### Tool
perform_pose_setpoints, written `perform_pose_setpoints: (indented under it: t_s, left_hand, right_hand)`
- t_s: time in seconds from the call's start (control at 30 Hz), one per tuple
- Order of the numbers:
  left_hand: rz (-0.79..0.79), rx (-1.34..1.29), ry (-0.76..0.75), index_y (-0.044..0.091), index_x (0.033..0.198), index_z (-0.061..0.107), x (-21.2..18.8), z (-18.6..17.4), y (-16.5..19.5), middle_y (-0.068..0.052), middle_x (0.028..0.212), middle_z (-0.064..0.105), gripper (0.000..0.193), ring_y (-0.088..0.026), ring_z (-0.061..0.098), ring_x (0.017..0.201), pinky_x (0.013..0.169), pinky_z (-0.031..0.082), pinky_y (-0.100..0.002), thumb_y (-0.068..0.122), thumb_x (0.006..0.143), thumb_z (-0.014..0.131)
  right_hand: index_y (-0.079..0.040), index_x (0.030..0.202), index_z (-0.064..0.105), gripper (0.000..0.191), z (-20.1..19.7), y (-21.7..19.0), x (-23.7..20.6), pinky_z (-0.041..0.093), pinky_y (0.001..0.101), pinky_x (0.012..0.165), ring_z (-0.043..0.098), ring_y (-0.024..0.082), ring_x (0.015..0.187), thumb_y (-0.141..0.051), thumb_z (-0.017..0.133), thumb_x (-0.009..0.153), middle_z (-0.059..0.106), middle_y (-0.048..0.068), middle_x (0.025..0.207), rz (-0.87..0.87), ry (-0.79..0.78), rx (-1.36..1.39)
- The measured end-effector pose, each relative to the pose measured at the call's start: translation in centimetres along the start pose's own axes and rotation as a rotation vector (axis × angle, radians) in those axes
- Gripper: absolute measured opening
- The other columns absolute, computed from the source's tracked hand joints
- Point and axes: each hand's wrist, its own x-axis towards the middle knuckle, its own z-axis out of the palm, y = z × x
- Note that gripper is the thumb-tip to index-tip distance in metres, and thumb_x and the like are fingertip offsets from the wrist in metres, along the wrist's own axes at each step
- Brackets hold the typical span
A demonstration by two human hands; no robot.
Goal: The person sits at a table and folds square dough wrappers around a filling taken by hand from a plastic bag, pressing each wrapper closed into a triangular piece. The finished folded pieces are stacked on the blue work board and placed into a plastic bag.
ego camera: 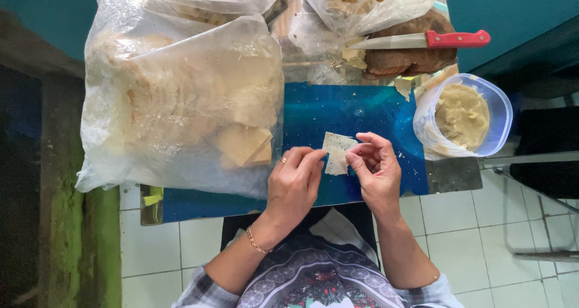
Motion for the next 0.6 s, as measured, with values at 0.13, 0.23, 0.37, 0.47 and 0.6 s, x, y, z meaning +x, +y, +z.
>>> perform_pose_setpoints:
  t_s: [0.13,0.23,0.37,0.47,0.6]
  left_hand:
    - [-0.009,0.002,0.017,0.006,0.111,0.069,0.6,0.1,-0.5,-0.011,0.102,0.066,0.021,-0.030,0.067,0.092,0.077,0.055,-0.041,0.001,0.091,0.071]
    - [-0.021,-0.007,0.023,0.006,0.112,0.069,0.7,0.0,-0.7,-0.011,0.102,0.066,0.022,-0.030,0.067,0.092,0.077,0.055,-0.041,0.001,0.091,0.070]
    - [0.008,0.054,0.019,0.006,0.109,0.070,0.2,0.2,-0.7,-0.010,0.100,0.066,0.020,-0.029,0.066,0.090,0.078,0.054,-0.041,0.002,0.089,0.071]
    - [0.043,0.120,-0.002,0.006,0.106,0.070,-0.6,0.2,-0.5,-0.008,0.097,0.065,0.018,-0.027,0.064,0.089,0.078,0.051,-0.040,0.004,0.088,0.073]
    - [0.047,0.155,0.000,0.007,0.104,0.070,-1.0,0.6,-0.5,-0.006,0.096,0.065,0.016,-0.025,0.064,0.088,0.077,0.049,-0.039,0.007,0.088,0.074]
  right_hand:
    - [-0.007,0.132,0.057,0.040,-0.2,-0.5,0.0,0.055,0.0234,0.085,0.066,0.007,0.093,-0.001,0.072,0.095,0.067,0.003,0.104,0.008,-0.059,0.128]
    - [-0.007,0.130,0.058,0.037,0.2,-0.7,0.1,0.055,0.0229,0.084,0.066,0.007,0.093,-0.002,0.069,0.096,0.067,0.001,0.108,0.064,-0.016,0.218]
    - [-0.007,0.127,0.062,0.033,1.1,-0.6,-0.2,0.053,0.0231,0.076,0.066,0.007,0.086,-0.003,0.073,0.096,0.069,0.002,0.100,-0.107,0.102,-0.270]
    - [-0.007,0.124,0.065,0.031,1.2,-0.7,-0.6,0.052,0.0231,0.070,0.064,0.007,0.080,-0.004,0.075,0.095,0.069,0.001,0.095,-0.158,0.120,-0.383]
    - [-0.007,0.125,0.063,0.030,1.1,-0.8,-0.7,0.054,0.0224,0.076,0.065,0.006,0.084,-0.004,0.073,0.097,0.067,0.000,0.097,-0.090,0.083,-0.141]
